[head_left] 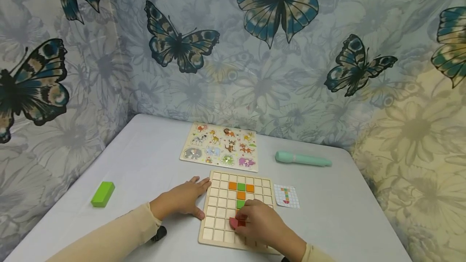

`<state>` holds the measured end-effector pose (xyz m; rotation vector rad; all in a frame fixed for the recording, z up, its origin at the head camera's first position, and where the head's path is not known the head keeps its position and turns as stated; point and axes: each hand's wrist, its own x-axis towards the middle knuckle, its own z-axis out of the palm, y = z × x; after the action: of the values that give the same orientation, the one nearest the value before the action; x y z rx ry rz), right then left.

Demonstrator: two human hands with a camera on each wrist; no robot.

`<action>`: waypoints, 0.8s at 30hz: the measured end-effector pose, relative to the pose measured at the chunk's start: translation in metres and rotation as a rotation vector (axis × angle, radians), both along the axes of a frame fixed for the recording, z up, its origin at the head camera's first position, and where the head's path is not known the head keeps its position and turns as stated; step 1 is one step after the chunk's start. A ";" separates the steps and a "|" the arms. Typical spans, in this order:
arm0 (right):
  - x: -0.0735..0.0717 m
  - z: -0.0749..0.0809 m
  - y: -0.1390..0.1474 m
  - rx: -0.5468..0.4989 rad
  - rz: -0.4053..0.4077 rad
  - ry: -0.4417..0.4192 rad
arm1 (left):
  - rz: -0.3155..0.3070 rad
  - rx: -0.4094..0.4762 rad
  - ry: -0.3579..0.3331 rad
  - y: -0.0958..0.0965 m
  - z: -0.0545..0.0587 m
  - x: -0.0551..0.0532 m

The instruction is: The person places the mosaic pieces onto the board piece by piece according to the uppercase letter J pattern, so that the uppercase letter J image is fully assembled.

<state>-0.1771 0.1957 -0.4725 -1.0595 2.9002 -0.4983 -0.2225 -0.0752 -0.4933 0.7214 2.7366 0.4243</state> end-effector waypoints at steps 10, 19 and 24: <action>-0.003 -0.005 -0.015 0.054 -0.005 0.039 | 0.005 -0.010 0.000 0.000 0.003 0.002; -0.002 -0.009 -0.024 0.038 0.014 0.030 | 0.002 -0.011 0.007 0.000 0.004 0.004; 0.001 -0.007 -0.024 0.051 0.026 0.034 | 0.003 0.004 0.003 -0.001 0.004 0.003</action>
<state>-0.1762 0.1719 -0.4797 -1.1080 2.9072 -0.4068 -0.2191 -0.0760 -0.4894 0.7198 2.7402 0.4300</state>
